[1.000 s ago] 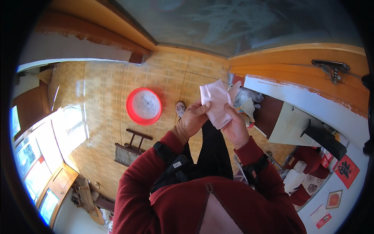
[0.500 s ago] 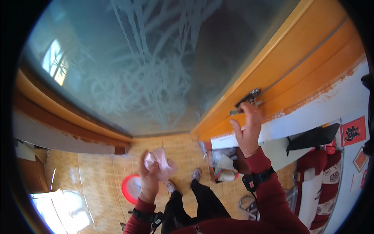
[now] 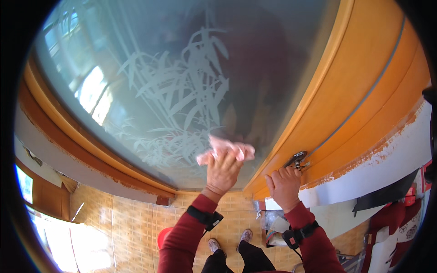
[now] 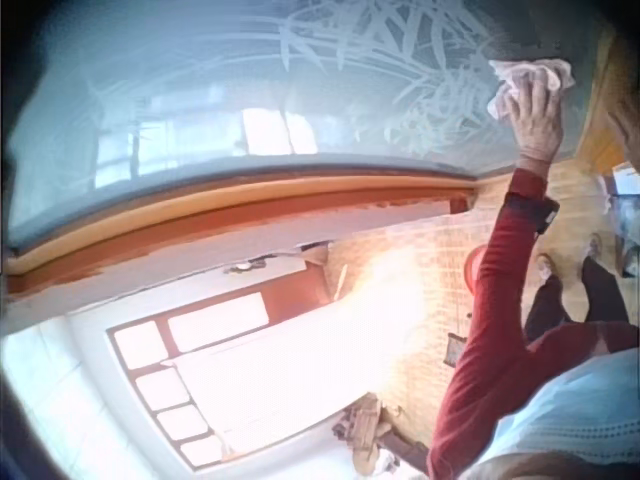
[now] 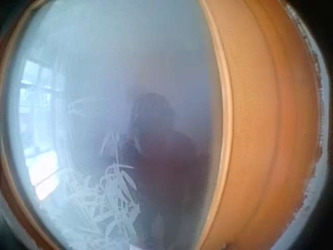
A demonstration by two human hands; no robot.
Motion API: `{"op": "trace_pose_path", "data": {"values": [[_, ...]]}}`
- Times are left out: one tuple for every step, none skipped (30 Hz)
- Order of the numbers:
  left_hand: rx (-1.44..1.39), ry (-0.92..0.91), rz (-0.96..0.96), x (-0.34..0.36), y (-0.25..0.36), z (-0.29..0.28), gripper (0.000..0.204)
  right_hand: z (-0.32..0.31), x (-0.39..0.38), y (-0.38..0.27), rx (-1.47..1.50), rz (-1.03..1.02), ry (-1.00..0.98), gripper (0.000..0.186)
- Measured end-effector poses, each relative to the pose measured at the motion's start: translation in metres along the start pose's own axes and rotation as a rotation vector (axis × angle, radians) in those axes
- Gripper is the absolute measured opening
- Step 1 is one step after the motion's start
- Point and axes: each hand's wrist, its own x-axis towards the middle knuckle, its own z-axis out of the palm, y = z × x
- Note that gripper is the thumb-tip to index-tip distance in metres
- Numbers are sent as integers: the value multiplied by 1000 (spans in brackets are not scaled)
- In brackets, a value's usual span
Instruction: The person cleans a wooden door with a frosted glass panel using a dark cloth and a pink cloth. They wipe the door frame and glass, then move a red basin into a bedroom and place it on a bed before returning to the living room.
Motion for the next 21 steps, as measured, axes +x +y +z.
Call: {"op": "trace_pose_path", "data": {"values": [[34,56,68,-4,10,6,50,0,-1,1,23,-13,28,27],[-62,15,26,5,11,5,46,0,-1,2,50,-19,40,27],[-163,126,49,28,9,-3,42,-1,-1,2,80,-17,52,28],[-46,216,86,62,7,-15,45,-1,0,3,84,-38,87,27],[162,253,94,99,6,-31,49,-3,0,3,95,-32,60,27],[172,242,95,142,2,-48,49,-4,1,3,108,-32,65,27],[177,302,128,183,-4,-64,51,-5,1,2,120,-6,29,27],[199,457,206,226,-9,-85,52,-6,2,3,117,-24,61,27],[198,483,129,238,-7,-90,52,-6,2,2,114,-23,48,27],[235,567,204,250,-4,-94,52,-6,2,3,116,-29,46,27],[241,575,198,241,2,-85,52,-5,1,3,121,-20,29,27],[230,534,122,232,8,-75,52,-4,1,4,127,-21,35,27],[194,372,59,197,16,-49,50,-3,1,5,134,-8,42,27],[122,242,50,153,25,-24,49,-2,0,5,127,-10,42,27],[171,225,83,112,34,1,49,-1,0,5,122,-3,47,27],[148,208,126,66,37,24,45,1,0,6,113,5,24,27],[79,148,124,23,35,43,46,2,-1,6,101,6,54,27],[-109,140,121,-10,31,60,49,3,-1,6,92,8,45,28],[-793,-180,-155,-32,22,74,53,4,-2,4,95,9,15,28],[-485,-189,-62,-47,19,76,55,3,-2,4,89,-2,43,28],[-222,-157,16,-44,12,71,56,3,-2,3,77,13,27,27]]}}
